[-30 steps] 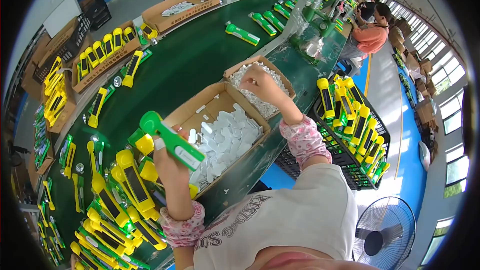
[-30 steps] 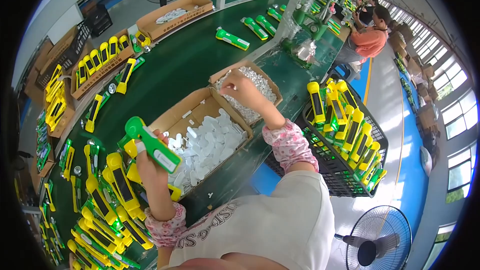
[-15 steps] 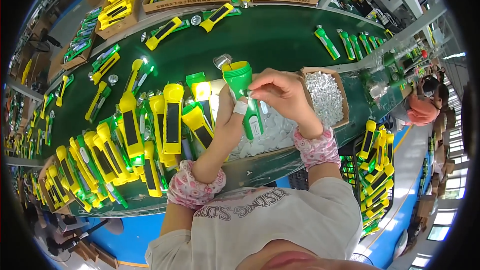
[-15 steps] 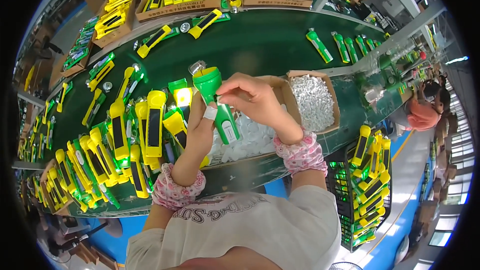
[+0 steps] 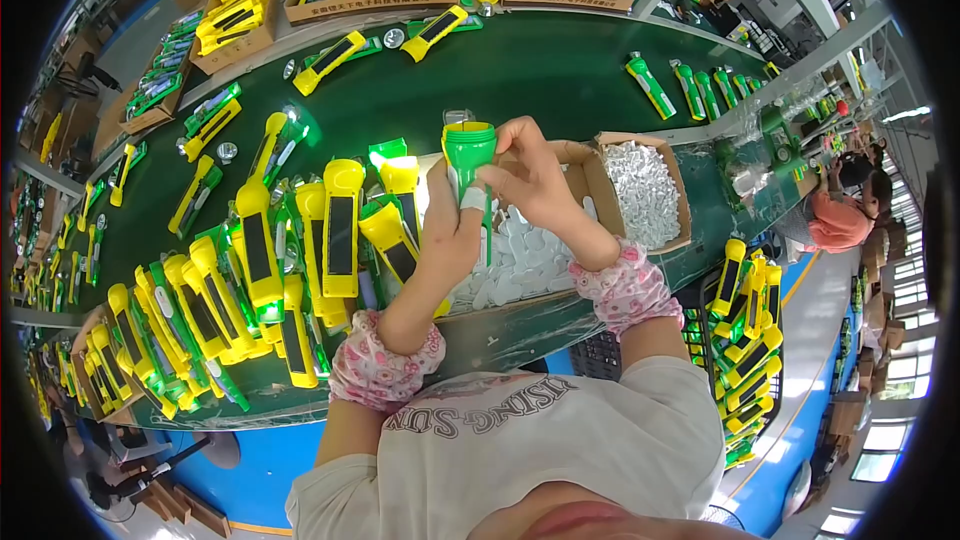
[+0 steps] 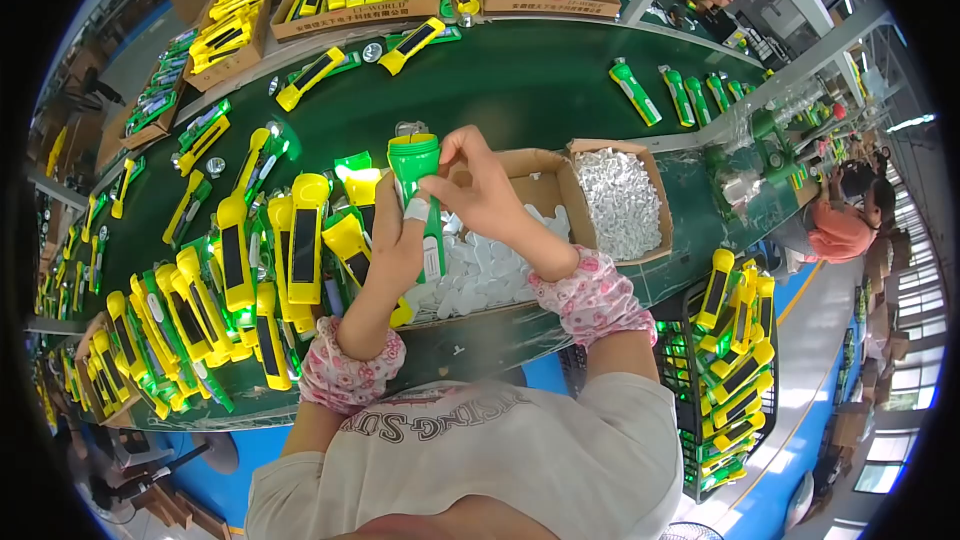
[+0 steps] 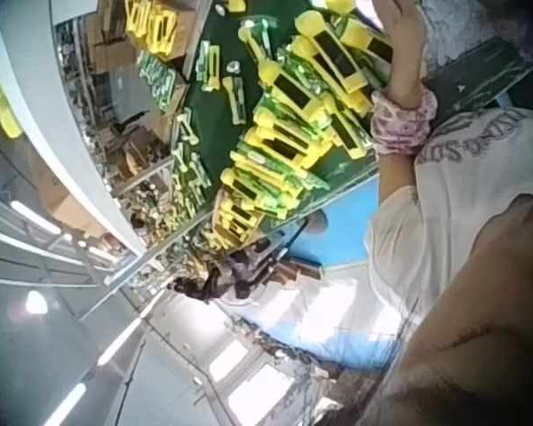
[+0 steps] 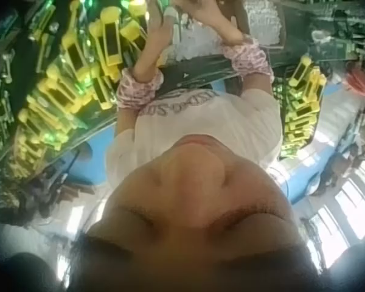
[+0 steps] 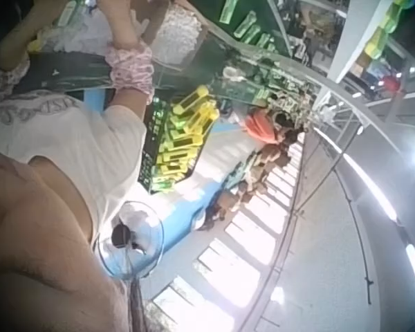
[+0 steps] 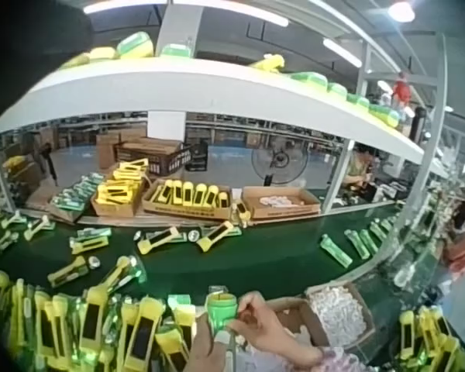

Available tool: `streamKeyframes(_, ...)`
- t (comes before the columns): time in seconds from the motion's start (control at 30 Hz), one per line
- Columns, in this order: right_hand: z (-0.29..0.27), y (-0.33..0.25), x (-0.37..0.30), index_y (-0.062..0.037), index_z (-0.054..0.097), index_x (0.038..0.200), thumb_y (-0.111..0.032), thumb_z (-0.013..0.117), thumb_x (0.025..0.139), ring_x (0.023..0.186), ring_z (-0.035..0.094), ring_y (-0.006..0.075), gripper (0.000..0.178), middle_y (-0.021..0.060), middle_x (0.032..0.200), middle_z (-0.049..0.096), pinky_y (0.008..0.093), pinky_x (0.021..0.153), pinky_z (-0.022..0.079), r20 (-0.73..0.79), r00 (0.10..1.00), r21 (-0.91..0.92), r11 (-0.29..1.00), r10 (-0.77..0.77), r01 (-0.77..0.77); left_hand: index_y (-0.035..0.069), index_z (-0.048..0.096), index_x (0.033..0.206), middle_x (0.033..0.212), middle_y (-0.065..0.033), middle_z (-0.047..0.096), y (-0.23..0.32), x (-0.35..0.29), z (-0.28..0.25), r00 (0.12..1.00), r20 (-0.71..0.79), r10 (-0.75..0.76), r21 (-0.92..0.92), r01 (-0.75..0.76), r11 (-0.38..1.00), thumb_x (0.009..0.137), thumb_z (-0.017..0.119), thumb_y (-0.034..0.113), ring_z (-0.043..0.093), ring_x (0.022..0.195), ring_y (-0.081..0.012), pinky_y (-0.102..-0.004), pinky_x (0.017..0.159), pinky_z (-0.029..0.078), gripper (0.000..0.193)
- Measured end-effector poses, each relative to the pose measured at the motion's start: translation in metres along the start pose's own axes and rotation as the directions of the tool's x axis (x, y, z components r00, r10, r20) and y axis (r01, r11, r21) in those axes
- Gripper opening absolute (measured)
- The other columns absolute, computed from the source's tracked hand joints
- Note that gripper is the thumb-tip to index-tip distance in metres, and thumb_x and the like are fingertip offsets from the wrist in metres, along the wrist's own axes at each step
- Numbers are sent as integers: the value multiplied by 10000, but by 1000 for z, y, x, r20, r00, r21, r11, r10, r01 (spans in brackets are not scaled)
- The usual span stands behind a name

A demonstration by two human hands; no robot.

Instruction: Assembling components of solar-powered flashlights on a factory production line.

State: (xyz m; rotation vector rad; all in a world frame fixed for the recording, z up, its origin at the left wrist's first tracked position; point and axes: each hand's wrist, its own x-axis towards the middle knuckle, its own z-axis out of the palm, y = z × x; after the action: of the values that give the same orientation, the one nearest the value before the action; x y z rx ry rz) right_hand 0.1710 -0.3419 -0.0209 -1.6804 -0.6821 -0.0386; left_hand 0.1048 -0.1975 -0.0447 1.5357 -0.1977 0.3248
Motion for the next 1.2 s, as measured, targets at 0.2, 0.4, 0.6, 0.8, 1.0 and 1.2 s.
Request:
streamKeyframes(0.2,6,-4,-17,-33,386,1280,-184,722,882,933,581,128,543,92,1098,578,255,642,507,255,934,297,900,249,-321,1,420,1241,988,-91,591,27,3,-5,966,31,-258,-490,239,838,1008,510,255,609,814,-129,-263,678,523,356)
streamKeyframes(0.4,9,-13,-35,-52,255,1464,-214,766,844,850,615,135,818,102,1094,604,264,594,512,424,861,72,937,280,-341,-11,426,1242,1146,-112,590,31,4,-10,969,-8,-247,-477,213,853,1019,497,263,615,975,-161,-306,830,530,360)
streamKeyframes(0.6,-79,46,67,-35,470,1327,-268,744,853,710,609,125,595,67,858,615,280,525,493,73,907,-387,850,414,-357,-39,245,1419,1319,-159,486,0,6,1,955,-185,-234,-287,175,942,1019,508,251,471,1216,-205,-312,1042,358,559)
streamKeyframes(0.8,-181,162,124,-13,573,1242,-436,722,848,812,687,229,597,126,947,681,352,600,575,-98,459,-827,185,883,-532,-7,207,1452,1269,-151,525,-23,0,7,987,-91,-135,-361,94,928,982,489,72,510,1146,-193,-299,985,400,554)
streamKeyframes(1.0,-85,154,253,-99,540,1277,-415,822,717,1138,618,311,702,134,1185,640,448,897,533,-181,886,-983,-107,426,-150,55,307,1407,1119,-91,562,-32,-11,9,994,59,-91,-464,108,879,924,408,-31,541,1047,-184,-331,929,454,501)
streamKeyframes(1.2,-71,281,318,-138,448,1346,-109,671,808,1282,477,360,583,140,1360,501,530,938,483,91,993,-986,-150,-72,79,48,331,1339,1094,-102,581,-20,-2,17,988,111,-106,-502,148,852,927,487,-46,584,1013,-169,-283,843,478,450)
